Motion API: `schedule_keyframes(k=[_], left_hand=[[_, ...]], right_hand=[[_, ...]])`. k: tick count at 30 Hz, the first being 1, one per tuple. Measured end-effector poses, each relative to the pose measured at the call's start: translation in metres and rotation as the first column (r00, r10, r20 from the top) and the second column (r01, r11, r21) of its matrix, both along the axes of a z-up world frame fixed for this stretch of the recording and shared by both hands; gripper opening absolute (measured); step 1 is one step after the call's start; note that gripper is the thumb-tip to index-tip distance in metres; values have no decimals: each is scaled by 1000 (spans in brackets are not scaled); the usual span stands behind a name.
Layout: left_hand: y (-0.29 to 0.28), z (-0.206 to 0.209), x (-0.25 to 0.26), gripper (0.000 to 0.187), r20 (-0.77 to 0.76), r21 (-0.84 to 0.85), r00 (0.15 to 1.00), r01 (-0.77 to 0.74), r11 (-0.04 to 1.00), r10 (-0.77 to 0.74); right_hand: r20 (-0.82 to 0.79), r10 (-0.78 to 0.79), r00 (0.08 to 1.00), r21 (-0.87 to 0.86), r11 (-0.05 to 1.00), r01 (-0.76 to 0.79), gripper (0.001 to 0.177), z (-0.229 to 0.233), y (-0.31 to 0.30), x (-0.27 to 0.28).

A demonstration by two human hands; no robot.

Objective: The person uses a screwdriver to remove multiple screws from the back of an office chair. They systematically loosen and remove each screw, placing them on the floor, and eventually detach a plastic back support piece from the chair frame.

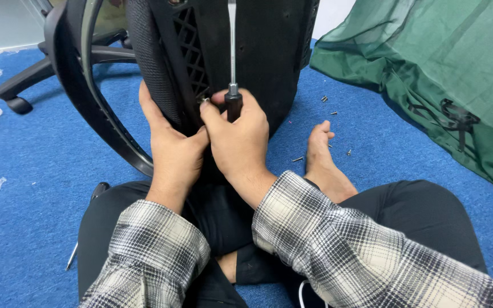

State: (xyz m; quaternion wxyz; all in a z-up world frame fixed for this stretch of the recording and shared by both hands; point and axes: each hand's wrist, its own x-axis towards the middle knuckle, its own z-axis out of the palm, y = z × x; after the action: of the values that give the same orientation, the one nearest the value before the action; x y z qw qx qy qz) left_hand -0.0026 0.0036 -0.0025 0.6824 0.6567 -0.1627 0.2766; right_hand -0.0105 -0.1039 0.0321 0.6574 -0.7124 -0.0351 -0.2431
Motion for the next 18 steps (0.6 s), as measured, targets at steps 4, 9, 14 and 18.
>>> schedule_keyframes(k=[4, 9, 14, 18], left_hand=[[2, -1, 2, 108, -34, 51, 998, -48, 998, 50], [7, -6, 5, 107, 30, 27, 999, -31, 999, 30], [9, -9, 9, 108, 13, 43, 998, -56, 997, 56], [9, -8, 8, 109, 7, -7, 1000, -14, 1000, 14]], right_hand=[[-109, -1, 994, -61, 998, -6, 20, 0, 0, 3], [79, -3, 997, 3, 1000, 3, 17, 1, 6, 6], [-52, -6, 999, -11, 1000, 6, 19, 0, 7, 8], [68, 26, 997, -15, 1000, -25, 24, -1, 8, 7]])
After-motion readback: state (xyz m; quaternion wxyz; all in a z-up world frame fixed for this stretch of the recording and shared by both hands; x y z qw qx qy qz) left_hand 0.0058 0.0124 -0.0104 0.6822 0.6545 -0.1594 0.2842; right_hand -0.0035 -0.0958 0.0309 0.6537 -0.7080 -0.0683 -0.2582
